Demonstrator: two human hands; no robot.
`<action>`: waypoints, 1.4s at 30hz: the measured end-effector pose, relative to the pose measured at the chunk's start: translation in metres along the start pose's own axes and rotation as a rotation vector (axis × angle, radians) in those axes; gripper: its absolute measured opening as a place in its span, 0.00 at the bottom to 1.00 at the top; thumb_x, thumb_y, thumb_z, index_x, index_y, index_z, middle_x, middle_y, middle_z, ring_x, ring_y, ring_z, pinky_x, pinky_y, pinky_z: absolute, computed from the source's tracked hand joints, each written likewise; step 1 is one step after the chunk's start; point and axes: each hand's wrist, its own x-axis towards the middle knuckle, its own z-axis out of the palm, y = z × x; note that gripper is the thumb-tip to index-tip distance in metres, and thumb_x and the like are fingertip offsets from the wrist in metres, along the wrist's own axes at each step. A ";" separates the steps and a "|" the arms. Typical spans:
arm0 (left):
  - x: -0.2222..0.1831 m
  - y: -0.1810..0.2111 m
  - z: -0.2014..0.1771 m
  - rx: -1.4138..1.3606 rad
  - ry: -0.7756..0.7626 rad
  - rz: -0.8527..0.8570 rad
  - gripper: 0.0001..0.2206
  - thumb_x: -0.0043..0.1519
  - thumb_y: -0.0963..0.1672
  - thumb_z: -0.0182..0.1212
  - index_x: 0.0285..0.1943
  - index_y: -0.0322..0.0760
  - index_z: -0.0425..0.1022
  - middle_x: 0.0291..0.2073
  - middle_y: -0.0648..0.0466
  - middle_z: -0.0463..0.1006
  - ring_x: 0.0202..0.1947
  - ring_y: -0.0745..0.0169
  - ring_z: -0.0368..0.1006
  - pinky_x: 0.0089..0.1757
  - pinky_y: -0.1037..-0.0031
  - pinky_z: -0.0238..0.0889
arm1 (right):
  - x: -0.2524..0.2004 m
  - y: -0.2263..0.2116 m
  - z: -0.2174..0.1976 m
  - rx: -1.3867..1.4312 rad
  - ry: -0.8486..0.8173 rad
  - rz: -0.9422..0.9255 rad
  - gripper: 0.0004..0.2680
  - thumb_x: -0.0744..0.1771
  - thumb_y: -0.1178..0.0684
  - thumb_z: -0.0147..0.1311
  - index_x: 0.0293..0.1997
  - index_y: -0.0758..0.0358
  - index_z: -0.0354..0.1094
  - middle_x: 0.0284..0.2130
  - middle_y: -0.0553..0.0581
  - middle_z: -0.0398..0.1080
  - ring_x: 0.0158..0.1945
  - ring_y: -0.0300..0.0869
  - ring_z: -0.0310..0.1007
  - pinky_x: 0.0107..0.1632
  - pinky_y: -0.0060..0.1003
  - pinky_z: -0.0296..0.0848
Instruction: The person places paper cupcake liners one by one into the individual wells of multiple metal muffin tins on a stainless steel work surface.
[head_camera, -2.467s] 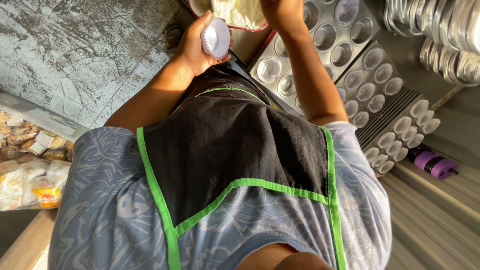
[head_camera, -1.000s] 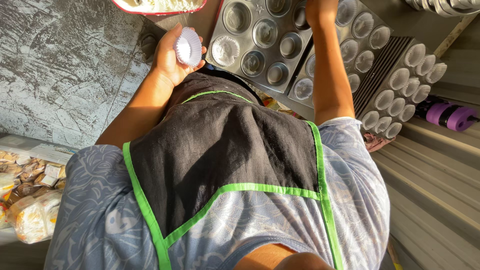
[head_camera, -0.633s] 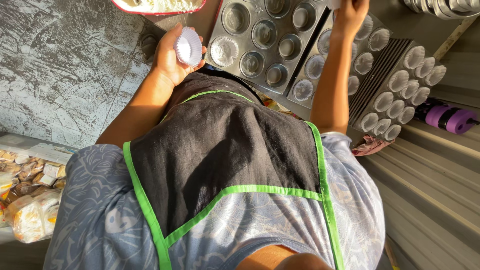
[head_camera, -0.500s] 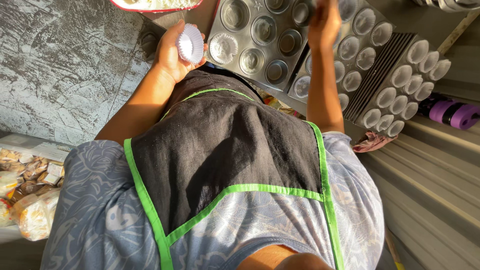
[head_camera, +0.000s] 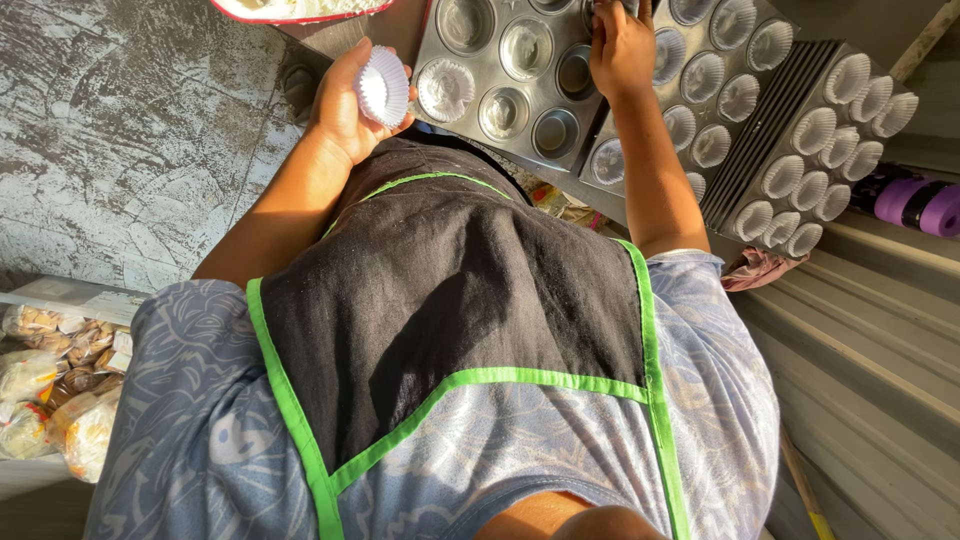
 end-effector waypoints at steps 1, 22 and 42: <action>-0.001 0.000 0.000 0.014 0.005 0.007 0.27 0.58 0.58 0.65 0.59 0.42 0.72 0.46 0.50 0.80 0.43 0.53 0.80 0.40 0.55 0.74 | -0.001 0.001 0.002 0.026 -0.009 0.003 0.06 0.68 0.66 0.53 0.48 0.65 0.65 0.31 0.59 0.74 0.36 0.58 0.74 0.65 0.59 0.65; 0.007 -0.001 0.011 0.078 -0.060 -0.057 0.27 0.59 0.58 0.63 0.59 0.42 0.71 0.47 0.50 0.81 0.45 0.52 0.80 0.39 0.57 0.74 | -0.066 -0.062 -0.003 -0.061 -0.041 0.090 0.07 0.68 0.66 0.51 0.49 0.62 0.67 0.47 0.58 0.79 0.55 0.50 0.78 0.72 0.62 0.44; 0.008 -0.007 0.012 0.129 -0.082 -0.040 0.29 0.59 0.58 0.62 0.62 0.38 0.70 0.49 0.46 0.81 0.45 0.50 0.81 0.38 0.58 0.76 | -0.064 -0.053 -0.007 -0.052 -0.103 0.060 0.06 0.67 0.65 0.52 0.46 0.61 0.68 0.33 0.56 0.76 0.37 0.49 0.78 0.74 0.59 0.51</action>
